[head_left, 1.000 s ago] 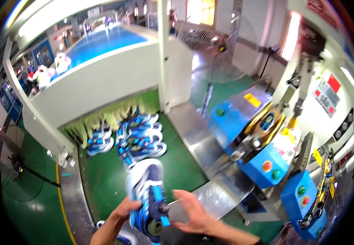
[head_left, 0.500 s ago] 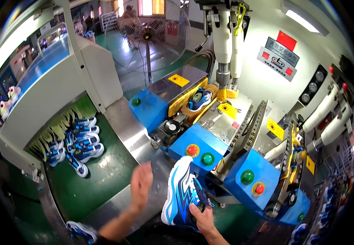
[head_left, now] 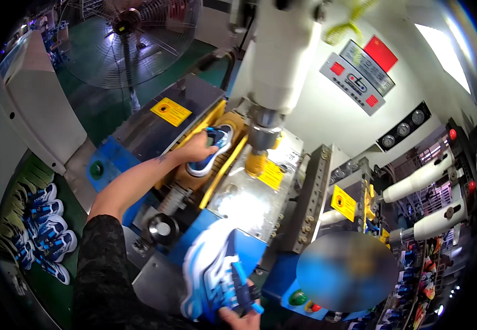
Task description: The person repeatedly picks up blue and white sneakers, places them into a machine jig, and removes them. They then place the shoes onto a green table and a metal rack. The person handles the shoes one at a time in a repetitive cycle.
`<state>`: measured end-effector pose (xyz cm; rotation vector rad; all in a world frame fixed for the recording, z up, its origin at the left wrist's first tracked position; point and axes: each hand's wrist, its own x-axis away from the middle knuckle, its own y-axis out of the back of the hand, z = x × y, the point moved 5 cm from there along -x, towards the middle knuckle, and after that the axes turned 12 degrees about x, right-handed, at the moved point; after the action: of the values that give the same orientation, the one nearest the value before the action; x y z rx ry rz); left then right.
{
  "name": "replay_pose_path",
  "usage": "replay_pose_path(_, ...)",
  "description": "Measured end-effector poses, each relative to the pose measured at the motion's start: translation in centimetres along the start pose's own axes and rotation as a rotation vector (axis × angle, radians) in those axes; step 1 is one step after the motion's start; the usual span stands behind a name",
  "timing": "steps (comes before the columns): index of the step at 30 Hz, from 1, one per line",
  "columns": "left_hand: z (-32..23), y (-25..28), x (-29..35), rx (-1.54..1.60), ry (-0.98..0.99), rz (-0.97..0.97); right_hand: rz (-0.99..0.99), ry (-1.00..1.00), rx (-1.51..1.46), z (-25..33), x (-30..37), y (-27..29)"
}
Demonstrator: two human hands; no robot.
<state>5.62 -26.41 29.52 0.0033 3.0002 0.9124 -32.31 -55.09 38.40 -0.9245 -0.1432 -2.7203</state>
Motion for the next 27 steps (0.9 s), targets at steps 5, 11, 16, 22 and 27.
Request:
replay_pose_path(5, -3.1, 7.0, 3.9, 0.96, 0.214, 0.168, -0.337, 0.544, 0.334, 6.6, -4.5, -1.7)
replay_pose_path(11, 8.2, 13.4, 28.0, 1.588, -0.001, -0.497, 0.052, -0.12, -0.073, 17.0, -21.2, -5.8)
replay_pose_path(16, 16.9, 12.3, 46.6, 1.491, 0.098, -0.861, -0.578, 0.338, 0.549, 20.6, -37.1, -6.6)
replay_pose_path(22, 12.8, 8.1, 53.2, 1.524, 0.497, -1.341, -0.628, 0.495, 0.816, 18.9, -40.2, -7.9)
replay_pose_path(27, 11.6, 6.2, 51.5, 1.469, 0.42, -1.196, -0.656, 0.389, 0.884, 19.9, -38.5, -8.1)
